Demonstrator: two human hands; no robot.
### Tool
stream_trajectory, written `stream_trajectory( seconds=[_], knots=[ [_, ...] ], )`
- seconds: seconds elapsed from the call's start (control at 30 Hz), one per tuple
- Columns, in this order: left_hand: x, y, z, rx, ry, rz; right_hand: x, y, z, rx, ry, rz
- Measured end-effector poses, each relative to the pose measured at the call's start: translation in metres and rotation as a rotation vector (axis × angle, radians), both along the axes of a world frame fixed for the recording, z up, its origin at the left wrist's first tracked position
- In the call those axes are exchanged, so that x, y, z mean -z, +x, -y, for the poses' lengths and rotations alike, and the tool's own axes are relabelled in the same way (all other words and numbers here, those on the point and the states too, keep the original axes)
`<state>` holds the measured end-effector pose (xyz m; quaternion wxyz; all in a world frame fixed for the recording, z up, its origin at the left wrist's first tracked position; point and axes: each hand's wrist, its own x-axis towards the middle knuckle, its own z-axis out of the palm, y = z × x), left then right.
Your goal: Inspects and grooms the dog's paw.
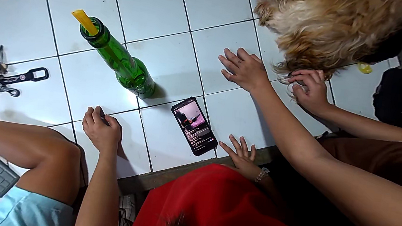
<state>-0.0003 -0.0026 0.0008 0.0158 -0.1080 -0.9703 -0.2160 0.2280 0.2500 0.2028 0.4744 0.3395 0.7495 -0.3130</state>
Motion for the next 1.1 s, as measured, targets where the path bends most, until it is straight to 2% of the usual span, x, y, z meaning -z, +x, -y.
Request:
stream_trajectory(
  seconds=[0.53, 0.57, 0.6, 0.67, 0.7, 0.73, 0.8, 0.83, 0.87, 1.1],
  knots=[
    [0.000, 0.000, 0.000, -0.006, -0.014, -0.006, -0.006, -0.007, -0.001, -0.018, -0.011, 0.056],
    [0.000, 0.000, 0.001, -0.003, -0.013, -0.003, 0.011, 0.004, -0.003, -0.024, -0.007, 0.019],
    [0.000, -0.001, 0.001, 0.002, -0.010, 0.005, 0.044, 0.027, -0.006, -0.023, 0.004, -0.087],
    [0.002, -0.001, 0.001, -0.002, -0.008, 0.013, 0.132, 0.087, -0.009, 0.015, 0.088, -0.492],
    [0.002, -0.001, 0.001, -0.003, -0.010, 0.011, 0.147, 0.096, -0.009, 0.023, 0.110, -0.567],
    [0.002, -0.001, 0.001, -0.002, -0.010, 0.009, 0.131, 0.086, -0.009, 0.015, 0.083, -0.472],
    [0.001, 0.000, 0.001, -0.003, -0.006, 0.000, 0.043, 0.025, -0.007, -0.026, -0.003, -0.061],
    [0.000, 0.000, 0.000, -0.004, -0.004, -0.005, 0.012, 0.004, -0.004, -0.015, -0.013, 0.020],
    [0.000, 0.000, 0.000, -0.004, -0.005, -0.005, -0.004, -0.005, -0.001, -0.003, -0.012, 0.042],
    [-0.001, 0.001, -0.001, -0.013, 0.002, -0.017, -0.010, -0.007, 0.003, 0.007, 0.008, 0.020]
  ],
)
